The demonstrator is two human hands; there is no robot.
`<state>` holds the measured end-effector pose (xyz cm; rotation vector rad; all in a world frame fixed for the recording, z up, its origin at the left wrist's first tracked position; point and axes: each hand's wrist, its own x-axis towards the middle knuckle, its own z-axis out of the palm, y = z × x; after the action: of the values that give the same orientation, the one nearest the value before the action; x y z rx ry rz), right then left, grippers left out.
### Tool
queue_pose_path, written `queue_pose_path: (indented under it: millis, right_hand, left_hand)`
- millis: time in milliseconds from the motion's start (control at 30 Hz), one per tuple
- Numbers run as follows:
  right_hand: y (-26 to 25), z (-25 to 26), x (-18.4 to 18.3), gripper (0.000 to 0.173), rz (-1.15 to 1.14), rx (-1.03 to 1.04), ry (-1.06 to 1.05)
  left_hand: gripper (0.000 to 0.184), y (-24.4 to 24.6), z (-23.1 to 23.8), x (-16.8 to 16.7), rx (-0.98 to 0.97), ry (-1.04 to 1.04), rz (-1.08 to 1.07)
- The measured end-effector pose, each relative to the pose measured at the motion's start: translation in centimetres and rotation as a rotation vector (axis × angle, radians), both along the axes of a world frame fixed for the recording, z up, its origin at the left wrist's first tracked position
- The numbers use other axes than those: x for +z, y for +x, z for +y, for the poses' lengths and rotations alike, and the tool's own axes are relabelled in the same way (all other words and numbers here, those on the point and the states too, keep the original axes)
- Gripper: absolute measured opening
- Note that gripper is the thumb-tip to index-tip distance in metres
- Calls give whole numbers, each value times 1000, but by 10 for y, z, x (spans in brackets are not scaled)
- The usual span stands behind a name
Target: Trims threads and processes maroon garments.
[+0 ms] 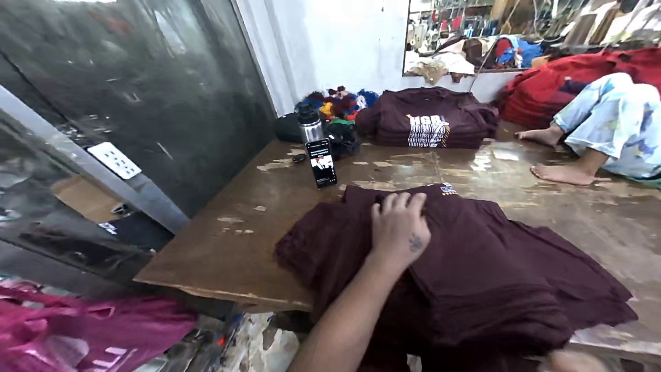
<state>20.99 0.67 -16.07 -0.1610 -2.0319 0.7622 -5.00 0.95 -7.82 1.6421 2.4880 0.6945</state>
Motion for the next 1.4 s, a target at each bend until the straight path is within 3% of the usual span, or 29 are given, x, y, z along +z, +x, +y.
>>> queue_pose_path:
  millis: [67, 167, 300, 400, 500, 600, 700, 767, 833, 967, 1033, 1133, 1400]
  right_hand:
    - [-9, 27, 4, 37, -44, -217, 251]
    - [-33, 64, -40, 50, -182, -437, 458]
    - [-27, 89, -57, 45, -184, -419, 525]
    - [-21, 106, -54, 59, -186, -394, 498]
    - [-25, 87, -20, 83, -415, -338, 432]
    - [-44, 38, -4, 53, -522, -77, 447]
    - [-40, 30, -9, 39, -338, 180, 324]
    - [-31, 42, 0, 30, -173, 184, 246]
    - [-30, 56, 14, 23, -39, 84, 252]
    - [-64, 75, 22, 24, -149, -31, 286]
    - [-73, 80, 13, 18, -173, 14, 256]
    - [-69, 84, 9, 23, -107, 77, 149]
    - [-66, 84, -1, 19, -66, 121, 117]
  left_hand:
    - [41, -22, -13, -7, 61, -111, 29]
    - [43, -52, -43, -27, 172, -344, -98]
    - [38, -53, -62, -64, 262, 22, -219]
    - [39, -38, -56, -64, 318, 12, -252]
    - [41, -36, -51, -64, 343, -36, -251]
    - [40, -34, -55, -62, 303, -8, -162]
    - [37, -24, -63, -51, 154, 354, -25]
    - [37, -12, -62, -47, 20, 601, -162]
    - [39, 1, -53, -51, -146, 758, -506]
    - [29, 12, -42, -75, -137, 705, -878]
    - [23, 13, -45, -83, -137, 716, -872]
    - [15, 13, -51, -85, -190, 718, -811]
    - [23, 17, -50, -81, -416, 702, -647]
